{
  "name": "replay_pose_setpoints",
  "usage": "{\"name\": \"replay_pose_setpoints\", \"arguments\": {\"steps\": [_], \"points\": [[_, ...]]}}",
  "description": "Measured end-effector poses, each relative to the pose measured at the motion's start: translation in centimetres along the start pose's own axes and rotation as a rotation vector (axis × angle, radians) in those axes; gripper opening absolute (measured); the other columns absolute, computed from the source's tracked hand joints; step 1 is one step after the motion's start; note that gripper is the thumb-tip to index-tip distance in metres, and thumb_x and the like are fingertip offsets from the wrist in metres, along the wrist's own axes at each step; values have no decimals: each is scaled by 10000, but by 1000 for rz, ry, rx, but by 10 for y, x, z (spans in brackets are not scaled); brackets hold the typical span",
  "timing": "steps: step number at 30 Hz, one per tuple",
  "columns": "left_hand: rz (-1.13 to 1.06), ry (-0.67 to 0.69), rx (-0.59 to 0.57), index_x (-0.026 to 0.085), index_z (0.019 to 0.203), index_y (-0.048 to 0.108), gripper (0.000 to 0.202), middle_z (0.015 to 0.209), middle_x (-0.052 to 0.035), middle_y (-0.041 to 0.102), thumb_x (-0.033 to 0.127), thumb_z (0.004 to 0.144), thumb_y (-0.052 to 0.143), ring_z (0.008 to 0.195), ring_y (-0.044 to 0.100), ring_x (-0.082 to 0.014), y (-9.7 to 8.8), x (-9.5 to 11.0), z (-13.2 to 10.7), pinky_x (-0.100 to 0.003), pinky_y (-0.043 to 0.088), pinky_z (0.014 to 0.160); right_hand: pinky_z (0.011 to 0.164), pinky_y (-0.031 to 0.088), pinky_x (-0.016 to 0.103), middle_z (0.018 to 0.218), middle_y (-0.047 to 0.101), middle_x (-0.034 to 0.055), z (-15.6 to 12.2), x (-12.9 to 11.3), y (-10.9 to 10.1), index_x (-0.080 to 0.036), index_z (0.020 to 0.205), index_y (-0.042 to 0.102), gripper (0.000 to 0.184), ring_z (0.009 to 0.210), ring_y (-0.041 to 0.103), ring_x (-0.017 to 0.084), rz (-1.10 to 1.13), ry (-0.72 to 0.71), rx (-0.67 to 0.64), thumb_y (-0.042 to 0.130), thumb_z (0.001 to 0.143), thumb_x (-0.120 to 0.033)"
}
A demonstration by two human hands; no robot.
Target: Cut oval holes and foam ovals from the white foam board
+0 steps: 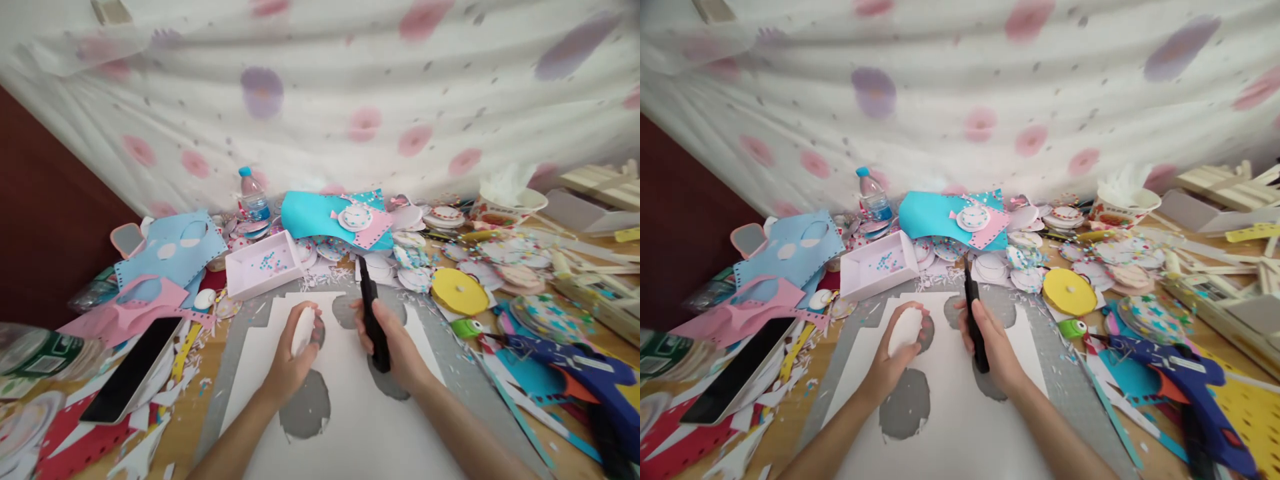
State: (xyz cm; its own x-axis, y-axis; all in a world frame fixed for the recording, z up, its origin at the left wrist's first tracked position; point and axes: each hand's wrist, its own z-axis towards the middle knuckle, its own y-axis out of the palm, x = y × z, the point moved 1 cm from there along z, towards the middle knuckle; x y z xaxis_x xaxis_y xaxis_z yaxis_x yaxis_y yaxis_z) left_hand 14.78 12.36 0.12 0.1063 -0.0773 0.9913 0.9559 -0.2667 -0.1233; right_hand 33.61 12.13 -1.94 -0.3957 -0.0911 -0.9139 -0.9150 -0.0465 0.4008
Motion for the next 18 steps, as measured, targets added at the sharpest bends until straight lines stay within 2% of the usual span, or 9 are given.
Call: {"name": "replay_pose_setpoints", "arguments": {"steps": [4,6,8,12,18], "points": [[98,69,-14,294,1207,432,521,1148,-29,513,139,734,583,918,506,-167,-10,-8,-1,-314,426,816,609,388,255,789,546,-2,-18,-7,3,-217,1104,518,237,688,510,150,-658,-338,12,463,958,-395],[101,97,-46,300,1244,395,578,1199,-39,484,200,717,610,962,488,-190,-15,-10,1,-323,417,802,610,396,264,815,598,8,-23,-7,8,-222,1110,503,202,683,547,161,-935,-445,-41,488,945,-338],[73,109,-78,293,1272,368,610,1213,-49,469,286,717,620,962,476,-205,-19,-13,3,-337,413,794,611,410,273,830,640,19,-24,-4,14,-220,1103,500,196,687,589,176,-1116,-507,-101,509,933,-316],[79,145,-88,261,1265,379,584,1147,-55,470,361,745,625,959,472,-219,-19,-17,6,-382,403,870,628,445,293,846,673,46,-22,1,22,-205,1105,503,211,713,639,206,-1275,-533,-195,491,939,-334],[243,167,-99,237,1297,395,530,1160,-70,481,240,798,574,1020,480,-234,-15,-16,6,-400,390,936,647,465,303,894,685,68,-23,3,23,-202,1127,505,228,751,654,216,-1307,-526,-247,467,946,-336]]}}
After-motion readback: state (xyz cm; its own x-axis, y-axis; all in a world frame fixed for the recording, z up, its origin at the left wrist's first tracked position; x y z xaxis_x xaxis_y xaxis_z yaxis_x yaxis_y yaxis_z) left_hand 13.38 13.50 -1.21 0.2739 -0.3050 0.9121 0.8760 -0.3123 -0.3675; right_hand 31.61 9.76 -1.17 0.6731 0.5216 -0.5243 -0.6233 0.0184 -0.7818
